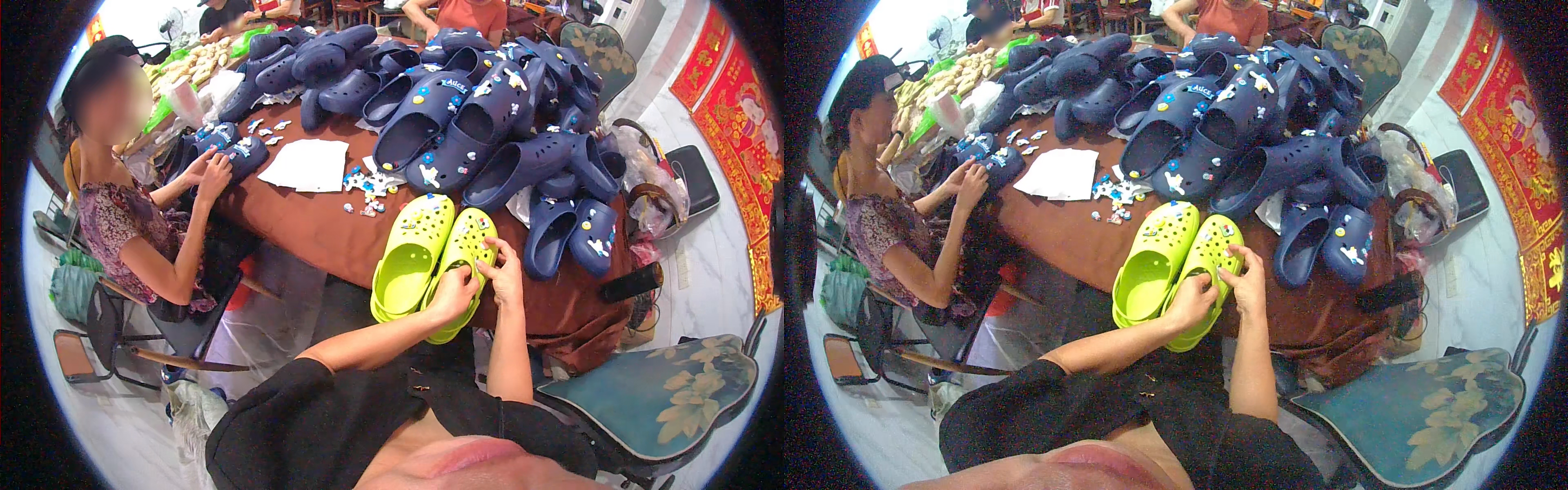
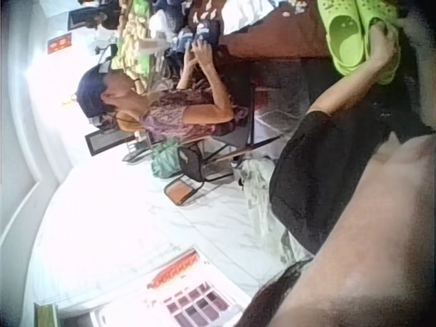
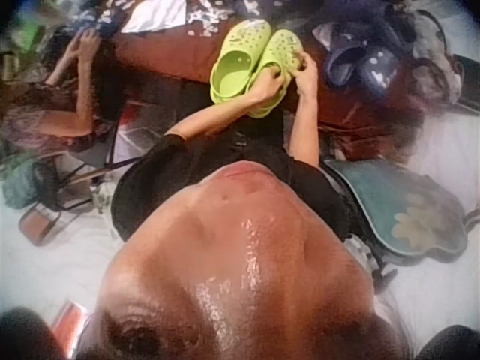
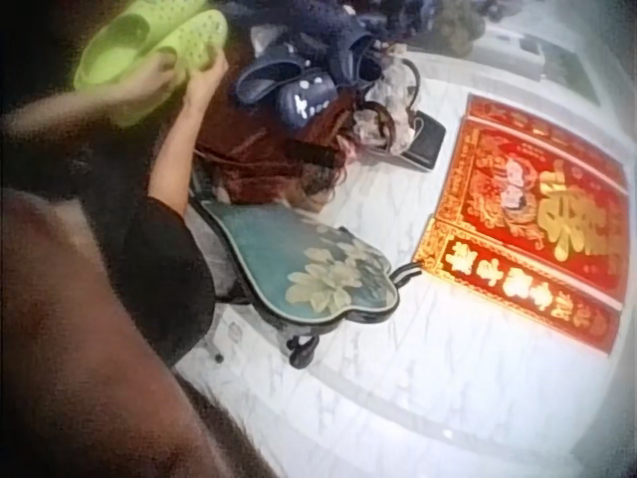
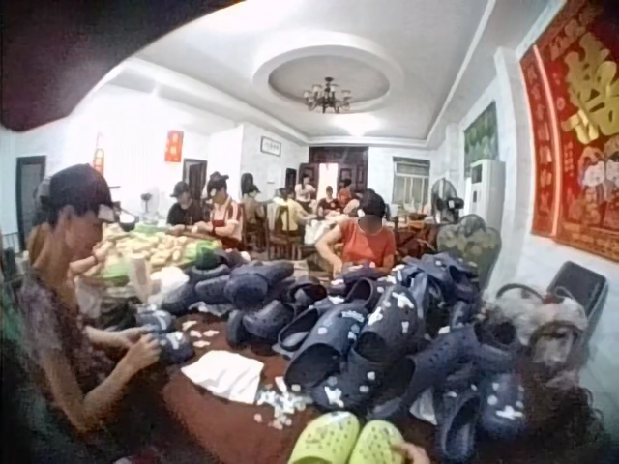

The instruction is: Attaching decorative charms to the holes of rubber clogs.

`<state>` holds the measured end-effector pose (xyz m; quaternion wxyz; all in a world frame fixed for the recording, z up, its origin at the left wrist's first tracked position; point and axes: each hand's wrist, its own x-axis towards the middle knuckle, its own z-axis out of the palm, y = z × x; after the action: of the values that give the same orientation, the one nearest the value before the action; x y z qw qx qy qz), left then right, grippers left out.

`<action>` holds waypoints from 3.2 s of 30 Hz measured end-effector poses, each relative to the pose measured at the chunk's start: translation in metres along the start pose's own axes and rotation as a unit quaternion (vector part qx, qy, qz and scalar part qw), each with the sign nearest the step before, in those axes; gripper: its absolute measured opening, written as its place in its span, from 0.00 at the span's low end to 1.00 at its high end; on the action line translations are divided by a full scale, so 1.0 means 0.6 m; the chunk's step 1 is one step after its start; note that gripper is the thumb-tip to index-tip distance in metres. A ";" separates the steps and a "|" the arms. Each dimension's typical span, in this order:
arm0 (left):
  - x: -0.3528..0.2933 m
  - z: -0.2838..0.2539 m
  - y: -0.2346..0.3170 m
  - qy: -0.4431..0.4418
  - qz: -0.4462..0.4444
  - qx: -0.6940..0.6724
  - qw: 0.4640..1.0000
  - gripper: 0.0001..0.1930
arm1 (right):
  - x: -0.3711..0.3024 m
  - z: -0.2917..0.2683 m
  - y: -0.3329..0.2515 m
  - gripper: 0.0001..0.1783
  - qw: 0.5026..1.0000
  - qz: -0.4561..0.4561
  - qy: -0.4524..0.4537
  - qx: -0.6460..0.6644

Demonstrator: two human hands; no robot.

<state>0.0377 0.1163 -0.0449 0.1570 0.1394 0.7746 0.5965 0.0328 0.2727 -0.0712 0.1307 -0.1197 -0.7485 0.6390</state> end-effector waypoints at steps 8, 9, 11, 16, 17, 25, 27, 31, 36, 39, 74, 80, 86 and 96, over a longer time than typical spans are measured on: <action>-0.002 0.000 -0.007 0.014 0.065 0.012 0.998 0.11 | -0.003 0.004 -0.014 0.31 0.997 0.004 -0.012 0.076; -0.004 0.000 -0.008 0.023 0.069 0.006 0.997 0.12 | -0.003 0.005 -0.016 0.31 0.998 0.021 -0.009 0.061; -0.004 -0.002 -0.010 0.006 0.057 -0.005 0.998 0.12 | -0.005 0.006 -0.020 0.32 0.995 0.017 -0.013 0.102; -0.001 0.001 -0.017 0.029 0.051 -0.023 0.998 0.11 | 0.000 0.010 -0.020 0.35 1.000 0.022 -0.006 -0.013; -0.001 0.001 -0.018 0.014 0.047 -0.027 0.998 0.11 | 0.000 0.010 -0.020 0.36 0.997 0.000 0.001 -0.082; -0.006 -0.003 -0.016 0.042 0.061 -0.008 0.997 0.08 | 0.002 0.018 -0.017 0.39 0.984 -0.036 0.015 -0.174; -0.007 -0.002 -0.015 0.032 0.059 -0.011 0.998 0.08 | 0.000 0.016 -0.020 0.38 0.990 -0.019 0.014 -0.136; -0.009 -0.001 -0.014 0.026 0.047 -0.022 0.998 0.10 | -0.026 0.015 -0.028 0.36 0.947 -0.151 0.116 -0.260; -0.006 -0.008 -0.013 0.009 0.031 -0.063 0.998 0.17 | -0.063 0.035 -0.031 0.13 0.920 -0.171 0.181 -0.301; -0.005 -0.010 -0.015 -0.002 0.015 -0.067 0.998 0.17 | -0.070 0.043 -0.038 0.05 0.914 -0.217 0.172 -0.298; -0.009 0.000 -0.014 0.048 0.105 0.009 0.993 0.09 | -0.104 0.032 -0.034 0.18 0.886 -0.258 0.060 -0.380; -0.005 -0.009 -0.014 -0.012 0.039 -0.051 0.998 0.17 | -0.122 0.020 -0.050 0.25 0.871 -0.254 0.053 -0.417; -0.004 -0.012 -0.012 -0.038 -0.010 -0.102 0.994 0.25 | -0.122 0.021 -0.051 0.25 0.881 -0.242 0.056 -0.402; -0.010 -0.017 -0.004 -0.016 0.009 -0.057 0.998 0.28 | -0.122 0.024 -0.070 0.18 0.837 -0.295 0.090 -0.451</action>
<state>0.0391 0.1041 -0.0440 0.1717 0.1464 0.7355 0.6388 0.0957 0.2276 -0.0350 0.3114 0.0041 -0.9387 0.1480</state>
